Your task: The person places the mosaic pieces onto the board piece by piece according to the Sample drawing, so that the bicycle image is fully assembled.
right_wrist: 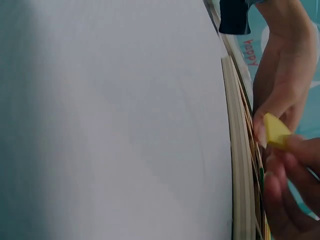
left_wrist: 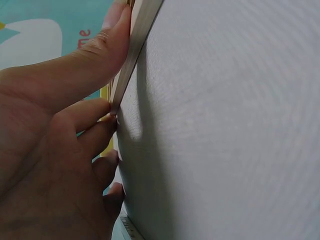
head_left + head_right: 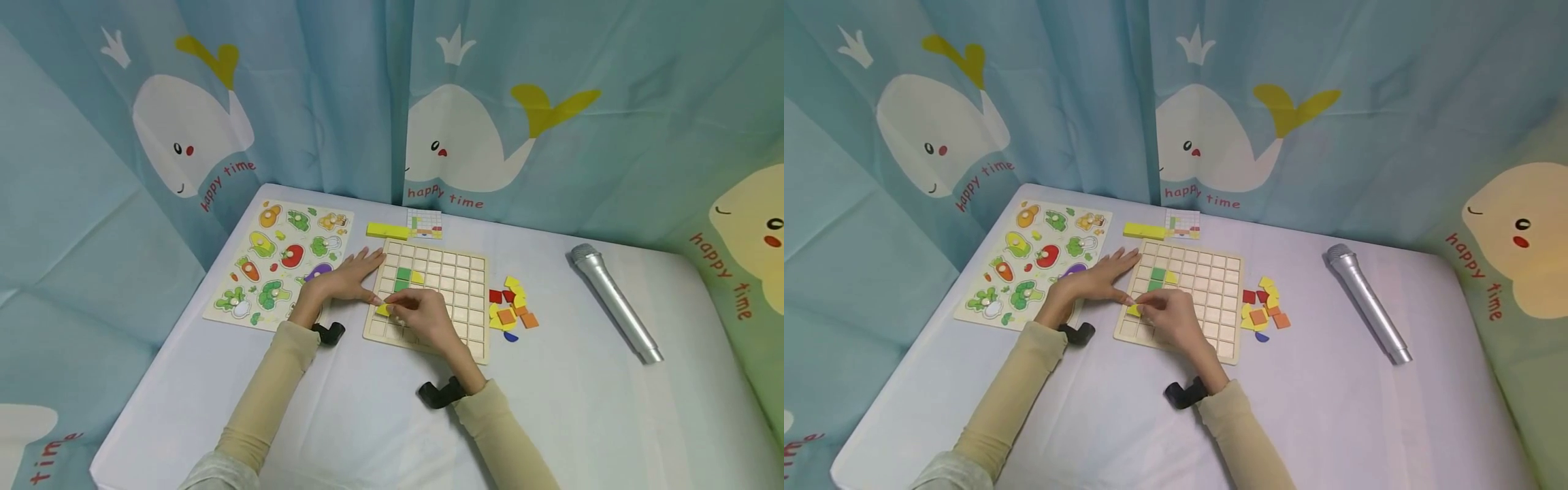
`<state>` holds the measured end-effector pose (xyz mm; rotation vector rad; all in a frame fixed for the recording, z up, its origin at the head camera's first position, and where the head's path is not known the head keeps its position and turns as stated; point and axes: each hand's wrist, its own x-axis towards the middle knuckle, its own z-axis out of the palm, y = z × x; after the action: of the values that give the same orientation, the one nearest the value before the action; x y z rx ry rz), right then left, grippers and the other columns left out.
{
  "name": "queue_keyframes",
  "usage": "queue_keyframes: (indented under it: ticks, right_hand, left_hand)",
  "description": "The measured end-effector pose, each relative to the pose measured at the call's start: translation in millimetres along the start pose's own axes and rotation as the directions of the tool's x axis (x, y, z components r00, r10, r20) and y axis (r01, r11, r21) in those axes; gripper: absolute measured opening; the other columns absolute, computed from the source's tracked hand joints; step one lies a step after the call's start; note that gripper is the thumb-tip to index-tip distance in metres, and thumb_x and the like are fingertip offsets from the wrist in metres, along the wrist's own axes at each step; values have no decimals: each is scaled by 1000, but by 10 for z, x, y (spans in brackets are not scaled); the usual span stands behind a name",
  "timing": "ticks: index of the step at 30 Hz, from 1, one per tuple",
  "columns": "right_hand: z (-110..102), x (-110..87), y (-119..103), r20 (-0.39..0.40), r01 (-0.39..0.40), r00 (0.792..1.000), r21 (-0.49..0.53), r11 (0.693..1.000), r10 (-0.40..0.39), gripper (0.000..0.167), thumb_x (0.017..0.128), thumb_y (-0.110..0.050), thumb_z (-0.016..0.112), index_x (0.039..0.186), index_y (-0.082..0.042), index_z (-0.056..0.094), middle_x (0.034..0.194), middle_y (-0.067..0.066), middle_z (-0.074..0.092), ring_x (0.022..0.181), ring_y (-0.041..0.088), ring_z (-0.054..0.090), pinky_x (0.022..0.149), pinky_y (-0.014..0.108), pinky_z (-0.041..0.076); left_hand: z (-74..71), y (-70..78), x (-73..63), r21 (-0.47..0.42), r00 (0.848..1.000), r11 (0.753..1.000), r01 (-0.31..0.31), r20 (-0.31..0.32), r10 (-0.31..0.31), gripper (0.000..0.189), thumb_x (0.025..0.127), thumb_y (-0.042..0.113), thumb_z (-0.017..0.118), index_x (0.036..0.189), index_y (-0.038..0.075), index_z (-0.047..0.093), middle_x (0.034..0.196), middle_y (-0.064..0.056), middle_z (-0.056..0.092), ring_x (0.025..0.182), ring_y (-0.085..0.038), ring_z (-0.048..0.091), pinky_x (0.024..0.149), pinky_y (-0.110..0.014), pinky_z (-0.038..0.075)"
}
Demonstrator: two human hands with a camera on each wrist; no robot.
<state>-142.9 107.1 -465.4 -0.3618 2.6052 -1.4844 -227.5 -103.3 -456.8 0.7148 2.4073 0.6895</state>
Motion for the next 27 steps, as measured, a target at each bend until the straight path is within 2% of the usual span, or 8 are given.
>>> queue_keyframes:
  ticks: [7, 14, 22, 27]
  right_hand:
    - [42, 4, 0, 0, 6, 1000, -59, 998, -6, 12, 92, -5, 75, 100, -10, 83, 99, 5, 80, 84, 13, 71, 73, 25, 56]
    - [72, 1, 2, -2, 84, 996, -111, 990, -84, 13, 92, -2, 75, 101, -8, 83, 100, 6, 80, 90, 16, 74, 77, 28, 60]
    - [95, 3, 18, 4, 154, 988, -139, 978, -155, 12, 93, 0, 73, 99, -6, 82, 99, 7, 79, 87, 16, 73, 74, 25, 59]
    - [102, 9, 20, 10, 189, 982, -211, 959, -191, 13, 91, 1, 75, 99, -4, 82, 93, 5, 72, 77, 12, 62, 67, 22, 52]
  left_hand:
    - [5, -1, 22, 6, 1000, 1000, 1, -9, -1, 104, 91, 37, 77, 167, 14, 9, 175, -3, 1, 161, -25, -10, 130, -44, -7]
    - [5, 1, 14, 4, 1000, 1000, -6, -14, 6, 103, 92, 35, 76, 167, 13, 9, 175, -3, 2, 161, -25, -9, 130, -44, -7]
    - [10, -6, 14, 7, 1000, 1000, -6, -14, 6, 102, 93, 34, 76, 167, 13, 9, 175, -3, 2, 161, -25, -9, 130, -44, -7]
    - [15, -12, 11, 4, 1000, 1000, -1, -11, 1, 102, 93, 35, 75, 167, 14, 9, 175, -2, 2, 161, -25, -9, 130, -44, -7]
